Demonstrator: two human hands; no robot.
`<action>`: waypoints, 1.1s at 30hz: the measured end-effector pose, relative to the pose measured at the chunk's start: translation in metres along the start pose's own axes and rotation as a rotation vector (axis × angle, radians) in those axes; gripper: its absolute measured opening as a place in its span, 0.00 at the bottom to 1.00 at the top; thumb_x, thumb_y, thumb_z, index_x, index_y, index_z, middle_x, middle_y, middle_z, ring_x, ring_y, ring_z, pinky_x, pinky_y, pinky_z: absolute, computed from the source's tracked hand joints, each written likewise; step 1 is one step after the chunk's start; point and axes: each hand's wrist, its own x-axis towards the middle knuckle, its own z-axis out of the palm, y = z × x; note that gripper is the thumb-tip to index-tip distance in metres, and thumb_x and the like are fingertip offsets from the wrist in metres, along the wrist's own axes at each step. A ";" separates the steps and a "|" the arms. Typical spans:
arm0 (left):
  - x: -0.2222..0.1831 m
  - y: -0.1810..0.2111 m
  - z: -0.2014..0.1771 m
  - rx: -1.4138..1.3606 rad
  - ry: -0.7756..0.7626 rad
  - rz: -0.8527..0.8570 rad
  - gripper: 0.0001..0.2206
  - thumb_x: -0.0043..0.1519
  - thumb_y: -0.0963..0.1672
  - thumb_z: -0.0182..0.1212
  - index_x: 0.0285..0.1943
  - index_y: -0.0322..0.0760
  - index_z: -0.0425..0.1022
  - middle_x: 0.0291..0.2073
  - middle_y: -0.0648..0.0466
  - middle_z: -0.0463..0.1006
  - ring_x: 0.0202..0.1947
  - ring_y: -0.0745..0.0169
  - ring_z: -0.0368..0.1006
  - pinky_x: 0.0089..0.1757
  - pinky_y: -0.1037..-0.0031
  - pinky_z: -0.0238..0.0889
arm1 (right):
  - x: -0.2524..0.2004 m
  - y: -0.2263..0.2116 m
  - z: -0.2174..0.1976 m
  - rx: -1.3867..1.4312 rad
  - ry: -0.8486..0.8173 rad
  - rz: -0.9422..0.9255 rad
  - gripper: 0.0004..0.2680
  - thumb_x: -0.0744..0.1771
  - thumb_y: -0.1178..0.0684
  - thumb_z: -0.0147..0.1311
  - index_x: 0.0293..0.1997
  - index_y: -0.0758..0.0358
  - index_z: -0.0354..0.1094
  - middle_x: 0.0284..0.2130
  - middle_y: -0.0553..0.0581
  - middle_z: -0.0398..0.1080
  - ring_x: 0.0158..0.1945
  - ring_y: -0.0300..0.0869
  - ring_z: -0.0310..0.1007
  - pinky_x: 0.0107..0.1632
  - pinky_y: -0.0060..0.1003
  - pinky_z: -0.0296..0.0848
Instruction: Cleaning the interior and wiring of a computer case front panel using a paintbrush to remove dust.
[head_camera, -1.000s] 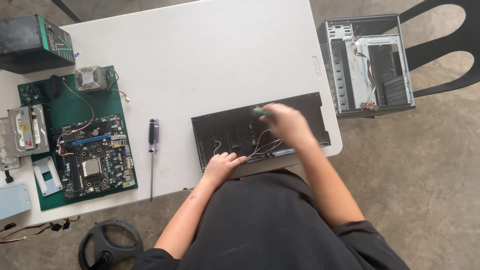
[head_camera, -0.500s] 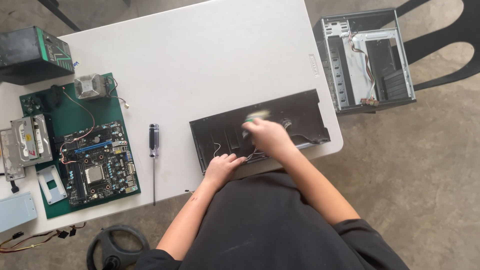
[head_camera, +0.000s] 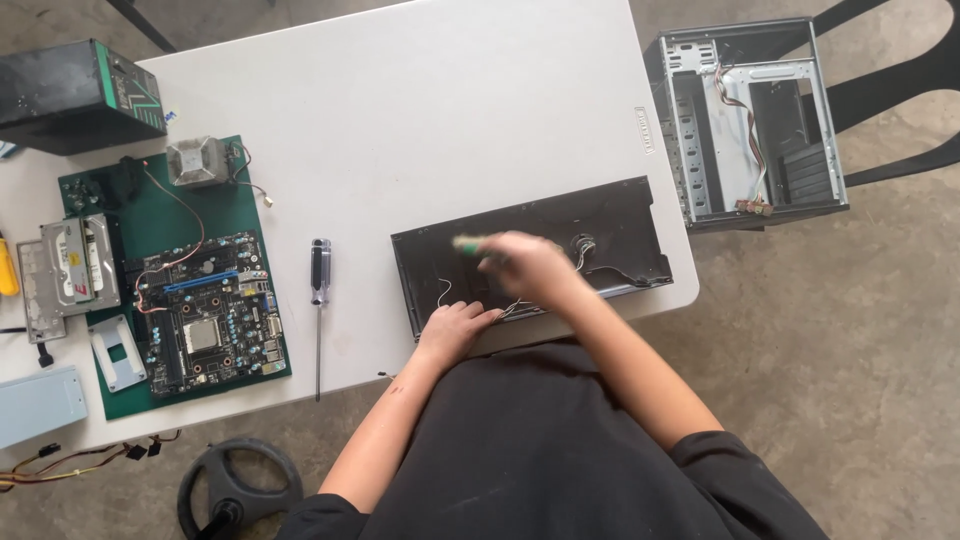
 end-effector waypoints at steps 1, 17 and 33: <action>-0.001 0.000 0.001 0.001 0.004 -0.005 0.10 0.71 0.49 0.52 0.57 0.69 0.75 0.33 0.65 0.69 0.32 0.64 0.72 0.33 0.73 0.67 | 0.000 0.019 0.009 -0.002 -0.004 -0.005 0.10 0.66 0.50 0.62 0.52 0.48 0.75 0.38 0.54 0.78 0.45 0.57 0.81 0.46 0.50 0.82; -0.003 -0.001 -0.003 0.020 0.014 -0.012 0.10 0.69 0.51 0.54 0.57 0.72 0.74 0.33 0.66 0.69 0.33 0.65 0.71 0.34 0.73 0.68 | 0.016 0.029 -0.005 -0.006 -0.050 0.087 0.07 0.67 0.44 0.62 0.46 0.50 0.75 0.31 0.57 0.79 0.41 0.59 0.82 0.48 0.55 0.81; -0.007 -0.002 0.000 0.003 -0.002 -0.019 0.08 0.69 0.50 0.54 0.54 0.69 0.75 0.33 0.67 0.70 0.33 0.65 0.74 0.33 0.72 0.69 | 0.037 0.035 -0.017 -0.051 -0.028 0.501 0.06 0.67 0.44 0.58 0.36 0.47 0.67 0.30 0.56 0.79 0.41 0.59 0.82 0.46 0.56 0.79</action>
